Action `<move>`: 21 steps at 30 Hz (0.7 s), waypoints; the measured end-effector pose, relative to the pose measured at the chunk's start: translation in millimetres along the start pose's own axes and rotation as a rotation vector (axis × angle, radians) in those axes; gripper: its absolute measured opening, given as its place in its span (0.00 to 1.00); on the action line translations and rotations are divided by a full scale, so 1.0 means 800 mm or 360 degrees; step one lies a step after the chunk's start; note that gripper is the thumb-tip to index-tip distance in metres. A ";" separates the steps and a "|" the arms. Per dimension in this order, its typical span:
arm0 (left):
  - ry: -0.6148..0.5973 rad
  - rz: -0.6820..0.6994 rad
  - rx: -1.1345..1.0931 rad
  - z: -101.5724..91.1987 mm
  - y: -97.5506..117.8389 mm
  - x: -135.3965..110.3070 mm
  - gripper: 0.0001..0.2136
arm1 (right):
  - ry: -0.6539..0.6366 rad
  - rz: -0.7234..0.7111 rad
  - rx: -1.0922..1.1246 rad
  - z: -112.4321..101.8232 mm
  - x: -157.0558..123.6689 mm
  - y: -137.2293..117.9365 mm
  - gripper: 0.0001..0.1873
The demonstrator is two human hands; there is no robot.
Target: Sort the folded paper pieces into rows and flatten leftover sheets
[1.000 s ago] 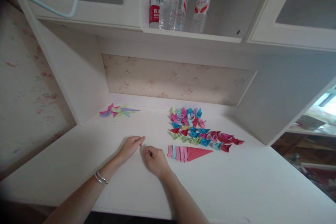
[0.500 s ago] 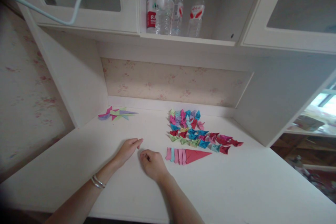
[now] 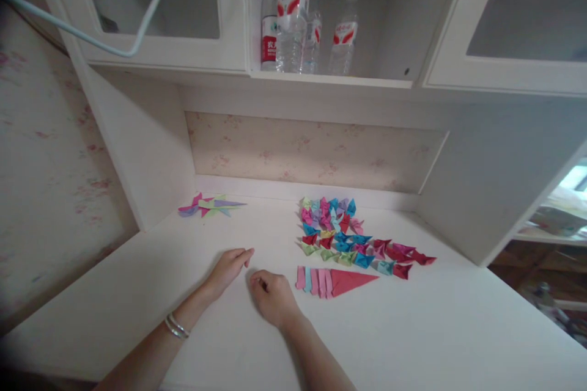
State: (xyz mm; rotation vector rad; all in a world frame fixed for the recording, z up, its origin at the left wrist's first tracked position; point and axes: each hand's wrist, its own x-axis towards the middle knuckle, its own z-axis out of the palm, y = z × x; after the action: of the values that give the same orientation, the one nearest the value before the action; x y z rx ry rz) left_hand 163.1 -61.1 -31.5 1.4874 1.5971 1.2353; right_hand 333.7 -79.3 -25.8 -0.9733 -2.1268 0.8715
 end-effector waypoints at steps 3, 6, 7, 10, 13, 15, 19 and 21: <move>-0.0021 -0.0039 -0.0016 -0.001 0.002 -0.001 0.20 | 0.0013 -0.0002 -0.0027 0.000 0.000 0.000 0.14; -0.0043 -0.0087 -0.0034 -0.001 0.003 -0.002 0.20 | 0.0008 -0.0010 -0.0083 0.002 -0.003 0.000 0.14; -0.0047 -0.0090 -0.0041 0.000 0.003 -0.003 0.20 | -0.0004 -0.0022 -0.0100 0.002 -0.004 -0.001 0.13; -0.0062 -0.0132 -0.0113 0.001 0.001 -0.001 0.20 | -0.0033 -0.0043 -0.0154 0.004 -0.007 -0.003 0.13; -0.0121 -0.0258 -0.0214 -0.003 -0.004 0.010 0.20 | -0.0051 -0.0016 -0.0224 0.006 -0.009 -0.005 0.13; -0.0130 -0.0247 -0.0094 -0.012 -0.008 0.026 0.20 | -0.0062 0.0012 -0.0252 0.008 -0.008 -0.006 0.13; -0.0035 0.0038 0.0716 -0.045 -0.018 0.084 0.21 | -0.0064 0.0094 -0.0217 0.010 -0.005 -0.006 0.13; 0.0000 0.0074 0.0952 -0.066 -0.022 0.121 0.19 | -0.0071 0.0128 -0.0193 0.009 -0.003 -0.006 0.13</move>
State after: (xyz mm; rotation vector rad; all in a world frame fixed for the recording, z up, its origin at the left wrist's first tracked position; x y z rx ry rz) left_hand 91.9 23.2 -13.5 1.8808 2.0537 0.8058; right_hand 327.6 -85.8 -26.8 -1.1170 -2.2130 0.8173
